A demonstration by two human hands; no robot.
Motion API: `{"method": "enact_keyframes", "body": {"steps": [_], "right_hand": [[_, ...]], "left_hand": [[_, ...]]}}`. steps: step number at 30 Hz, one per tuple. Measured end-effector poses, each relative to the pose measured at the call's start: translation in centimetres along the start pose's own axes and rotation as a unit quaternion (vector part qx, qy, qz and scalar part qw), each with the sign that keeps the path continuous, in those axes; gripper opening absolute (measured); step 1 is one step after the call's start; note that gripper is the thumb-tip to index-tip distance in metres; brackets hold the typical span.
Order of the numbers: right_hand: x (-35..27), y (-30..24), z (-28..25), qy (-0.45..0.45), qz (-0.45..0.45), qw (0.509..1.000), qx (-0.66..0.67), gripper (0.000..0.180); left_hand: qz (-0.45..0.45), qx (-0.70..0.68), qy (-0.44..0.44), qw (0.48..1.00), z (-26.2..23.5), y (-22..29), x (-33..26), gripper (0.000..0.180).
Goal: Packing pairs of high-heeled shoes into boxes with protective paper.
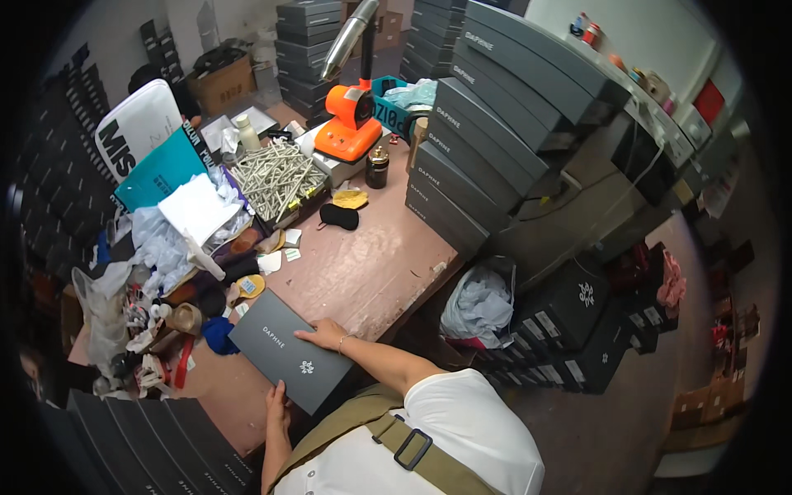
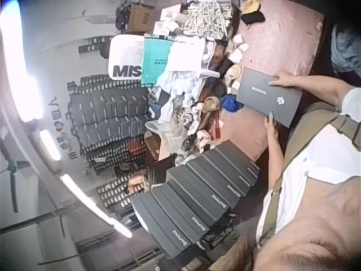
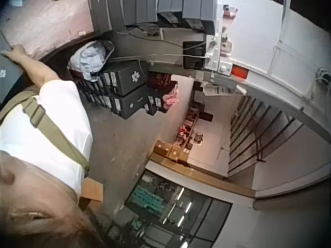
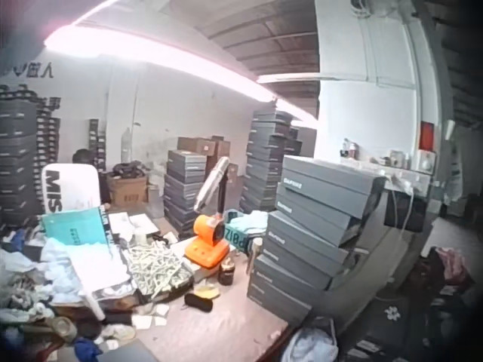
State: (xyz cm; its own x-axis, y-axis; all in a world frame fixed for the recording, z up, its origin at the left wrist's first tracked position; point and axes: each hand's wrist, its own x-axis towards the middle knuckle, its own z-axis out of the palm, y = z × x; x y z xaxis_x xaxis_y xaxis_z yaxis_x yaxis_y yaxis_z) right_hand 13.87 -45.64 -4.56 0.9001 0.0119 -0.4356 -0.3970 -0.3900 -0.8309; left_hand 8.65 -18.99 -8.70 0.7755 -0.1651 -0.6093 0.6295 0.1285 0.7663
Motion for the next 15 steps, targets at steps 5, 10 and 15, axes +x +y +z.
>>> {"method": "enact_keyframes", "body": {"steps": [5,10,15], "right_hand": [[-7.2,-1.9,-0.2,-0.080,-0.109,0.991,-0.008,0.095],[-18.3,-9.8,-6.1,0.050,-0.254,0.965,-0.038,0.109],[-26.7,-14.4,-14.3,0.278,-0.518,0.788,-0.183,0.105]], "left_hand": [[0.006,-0.153,-0.101,0.983,1.4,0.9,-2.5,0.062],[0.123,-0.225,-0.267,0.929,8.0,10.6,-6.0,0.059],[0.249,-0.190,-0.326,0.892,19.9,24.3,-11.7,0.050]]}}
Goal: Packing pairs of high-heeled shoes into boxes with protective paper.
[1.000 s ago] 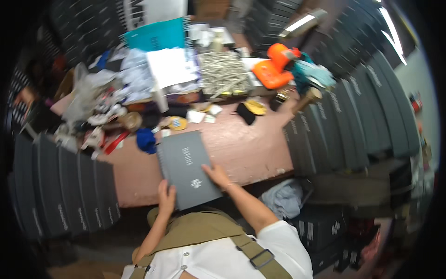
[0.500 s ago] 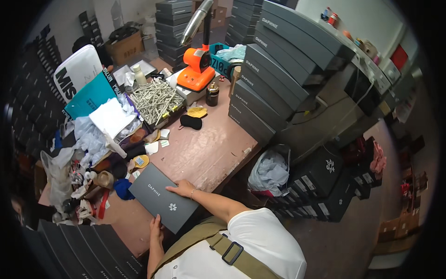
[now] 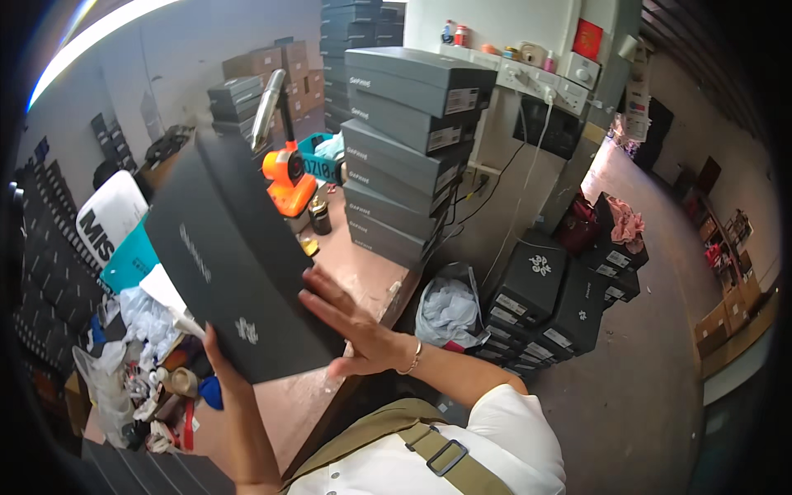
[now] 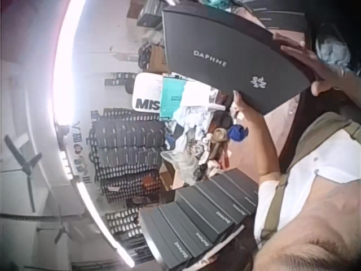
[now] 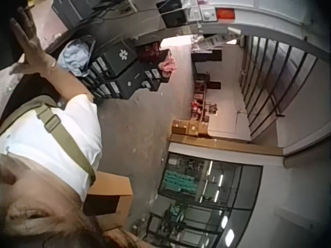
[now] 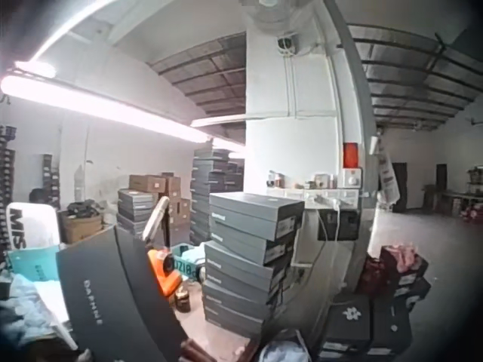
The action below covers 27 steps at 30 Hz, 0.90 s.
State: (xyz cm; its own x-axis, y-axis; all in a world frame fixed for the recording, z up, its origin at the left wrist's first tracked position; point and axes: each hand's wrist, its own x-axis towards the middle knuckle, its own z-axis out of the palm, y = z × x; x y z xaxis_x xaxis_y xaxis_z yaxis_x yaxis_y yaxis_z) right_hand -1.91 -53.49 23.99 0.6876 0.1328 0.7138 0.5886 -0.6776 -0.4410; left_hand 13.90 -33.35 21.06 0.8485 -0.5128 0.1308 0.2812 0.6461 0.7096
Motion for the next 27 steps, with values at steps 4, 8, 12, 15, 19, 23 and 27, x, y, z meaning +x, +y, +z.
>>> {"method": "enact_keyframes", "body": {"steps": [4,8,12,15,19,23,27], "right_hand": [[0.0,0.5,-9.2,0.165,-0.113,0.967,-0.155,0.107],[3.1,2.8,-21.5,0.312,-0.109,0.919,-0.217,0.102],[9.3,6.3,-34.0,0.301,-0.092,0.949,-0.025,0.080],[10.6,12.6,-41.7,0.275,0.041,0.956,0.090,0.064],[8.6,18.9,-46.0,0.263,0.135,0.955,-0.005,0.062],[7.1,22.1,-46.7,0.277,0.157,0.883,0.345,0.058],[7.1,26.9,-45.4,0.403,0.293,0.780,0.378,0.049]], "left_hand": [[-0.029,-0.011,-0.134,0.991,13.3,1.4,5.9,0.041],[-0.017,-0.051,-0.310,0.949,26.5,0.5,10.0,0.059],[0.111,0.084,-0.394,0.908,36.2,-2.2,17.4,0.112],[0.128,0.209,-0.286,0.926,40.3,-6.8,20.9,0.113],[0.229,0.376,-0.248,0.863,41.0,-13.2,21.5,0.097],[0.265,0.351,-0.220,0.871,39.1,-15.7,23.3,0.087],[0.227,0.330,-0.138,0.906,35.4,-22.1,26.1,0.081]]}}
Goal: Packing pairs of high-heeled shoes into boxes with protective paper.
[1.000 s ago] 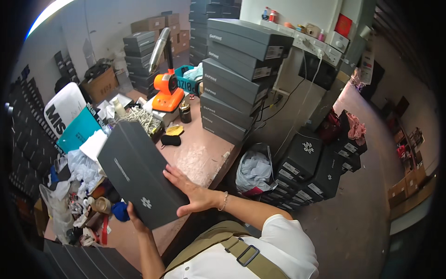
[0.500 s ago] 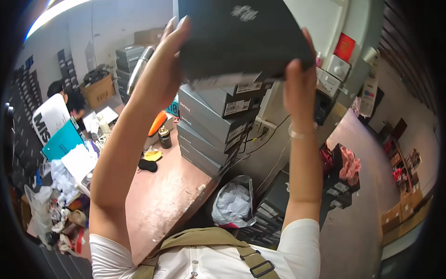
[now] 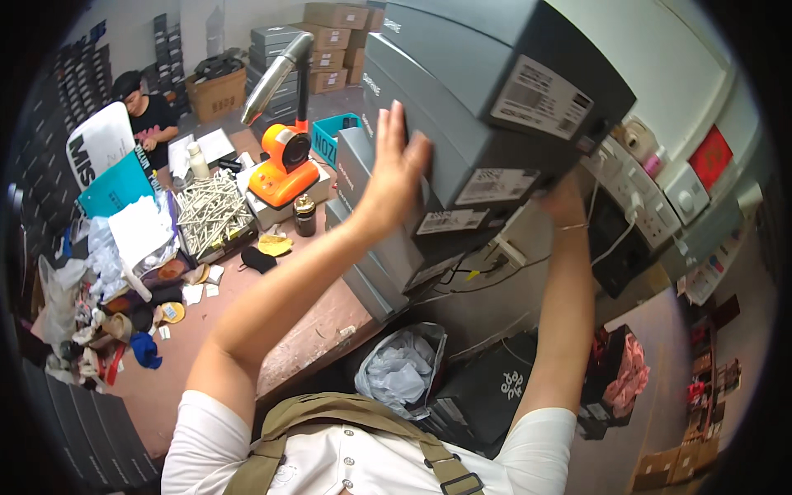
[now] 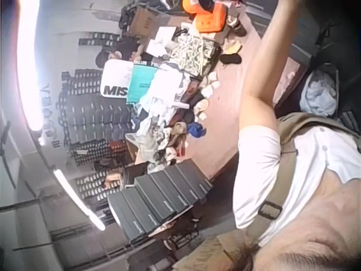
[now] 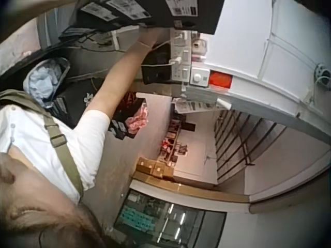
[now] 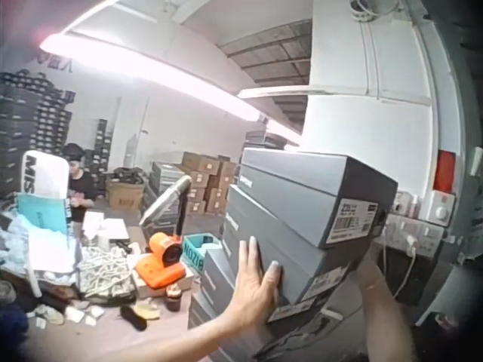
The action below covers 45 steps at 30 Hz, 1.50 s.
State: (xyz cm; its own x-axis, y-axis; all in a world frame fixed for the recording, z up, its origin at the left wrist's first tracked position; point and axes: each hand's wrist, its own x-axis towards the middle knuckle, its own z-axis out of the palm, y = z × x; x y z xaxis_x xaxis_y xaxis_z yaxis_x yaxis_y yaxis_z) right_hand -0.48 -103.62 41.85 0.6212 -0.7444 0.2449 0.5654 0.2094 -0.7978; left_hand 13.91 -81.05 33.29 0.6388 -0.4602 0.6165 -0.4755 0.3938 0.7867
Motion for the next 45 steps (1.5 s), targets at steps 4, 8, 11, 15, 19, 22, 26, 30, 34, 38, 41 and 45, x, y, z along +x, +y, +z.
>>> {"method": "enact_keyframes", "body": {"steps": [4,8,11,15,19,22,26,30,34,38,41,45], "right_hand": [[2.5,2.1,-2.4,0.001,0.026,0.999,-0.031,0.046],[3.6,3.2,-3.7,0.007,0.034,0.998,-0.046,0.043],[4.1,3.5,-3.9,0.013,0.029,0.998,-0.062,0.042],[1.7,5.5,-5.8,0.057,-0.015,0.998,-0.020,0.039],[-13.2,7.3,-8.7,-0.053,-0.172,0.977,0.113,0.042],[-20.6,15.7,-7.2,-0.246,0.069,0.952,0.171,0.052],[-28.0,27.9,2.6,-0.313,0.257,0.898,-0.171,0.030],[-34.1,31.5,14.7,-0.521,0.298,0.791,-0.118,0.026],[-42.6,31.7,28.6,-0.716,0.146,0.674,-0.110,0.035],[-54.6,25.1,45.3,-0.791,-0.299,0.533,-0.005,0.055],[-64.7,20.6,55.1,-0.685,-0.483,0.537,0.097,0.047],[-72.2,20.1,65.8,-0.497,-0.754,0.428,-0.038,0.064]], "left_hand": [[-0.024,0.067,0.028,0.997,2.8,1.3,-1.3,0.084],[-0.007,0.083,0.031,0.996,4.1,2.5,-3.2,0.087],[0.044,0.010,0.014,0.999,2.4,1.5,-3.7,0.081],[-0.036,-0.208,0.022,0.977,-4.8,-3.4,-7.9,0.065],[-0.287,-0.150,0.097,0.941,-14.2,-9.0,-18.2,0.036],[-0.398,-0.136,0.115,0.900,-18.7,-9.3,-26.1,0.030],[-0.392,-0.084,0.179,0.898,-22.9,-6.3,-35.0,0.033],[-0.243,0.143,0.266,0.922,-29.5,6.2,-38.1,0.035],[-0.078,0.377,0.421,0.821,-35.9,17.9,-45.5,0.032],[-0.043,0.406,0.567,0.715,-38.7,25.3,-55.5,0.026],[-0.093,0.417,0.588,0.687,-37.2,27.1,-59.6,0.022],[-0.114,0.392,0.572,0.711,-36.3,26.7,-61.4,0.019]]}}
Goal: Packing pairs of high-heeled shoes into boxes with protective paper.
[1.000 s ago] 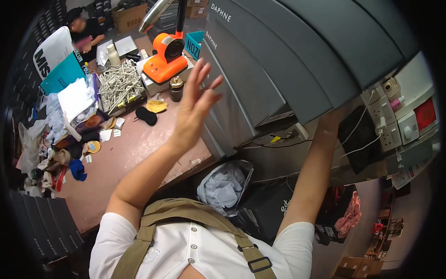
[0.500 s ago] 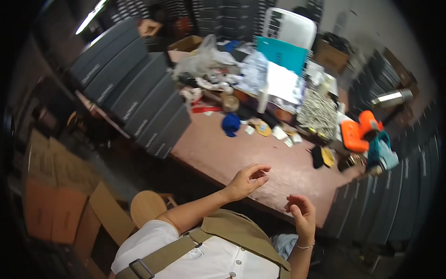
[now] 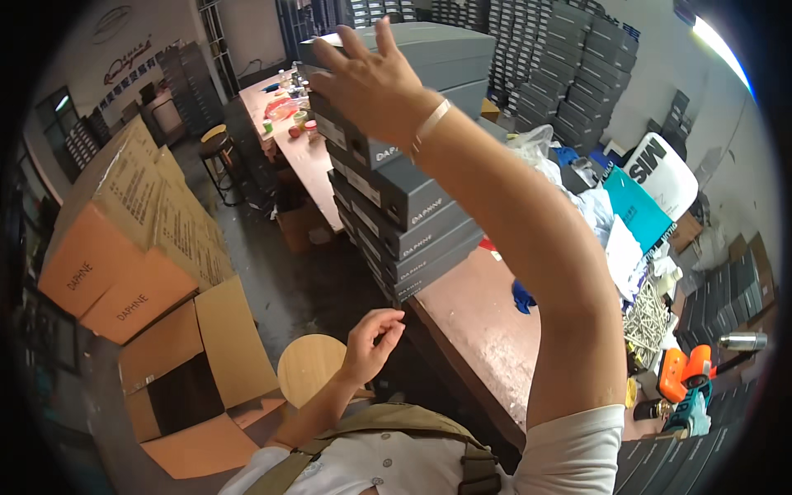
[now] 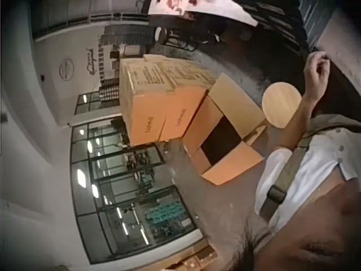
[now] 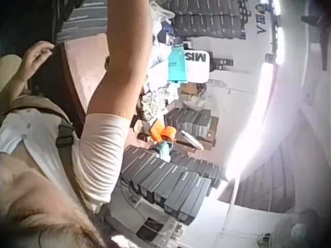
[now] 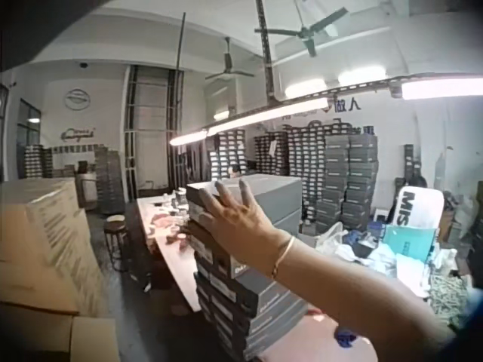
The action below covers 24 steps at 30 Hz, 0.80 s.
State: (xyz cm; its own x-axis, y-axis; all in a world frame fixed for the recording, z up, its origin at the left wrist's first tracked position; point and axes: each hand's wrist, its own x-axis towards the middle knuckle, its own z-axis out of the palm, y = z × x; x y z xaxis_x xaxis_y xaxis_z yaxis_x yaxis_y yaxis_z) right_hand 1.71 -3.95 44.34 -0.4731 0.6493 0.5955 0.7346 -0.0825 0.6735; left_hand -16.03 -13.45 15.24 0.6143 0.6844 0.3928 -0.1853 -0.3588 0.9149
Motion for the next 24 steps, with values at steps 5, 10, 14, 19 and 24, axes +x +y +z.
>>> {"method": "enact_keyframes", "body": {"steps": [5,10,14,19,24], "right_hand": [[0.8,-0.7,2.5,-0.079,-0.017,0.995,-0.064,0.044],[-2.3,1.3,3.3,0.015,-0.050,0.997,-0.057,0.022],[-5.1,2.8,1.2,-0.053,-0.027,0.997,-0.046,0.049],[-3.7,1.8,1.4,-0.031,0.043,0.997,-0.059,0.052],[-4.3,2.2,2.5,-0.078,0.054,0.994,-0.059,0.046]], "left_hand": [[-0.050,0.000,0.027,0.998,-1.6,-1.7,-1.5,0.020],[-0.007,-0.048,-0.025,0.999,2.4,-0.7,1.6,0.026],[0.051,-0.042,-0.035,0.997,4.6,2.3,4.3,0.028],[0.046,-0.064,-0.073,0.994,8.9,3.2,1.4,0.027],[0.007,-0.016,-0.071,0.997,8.0,2.8,-1.2,0.026]]}}
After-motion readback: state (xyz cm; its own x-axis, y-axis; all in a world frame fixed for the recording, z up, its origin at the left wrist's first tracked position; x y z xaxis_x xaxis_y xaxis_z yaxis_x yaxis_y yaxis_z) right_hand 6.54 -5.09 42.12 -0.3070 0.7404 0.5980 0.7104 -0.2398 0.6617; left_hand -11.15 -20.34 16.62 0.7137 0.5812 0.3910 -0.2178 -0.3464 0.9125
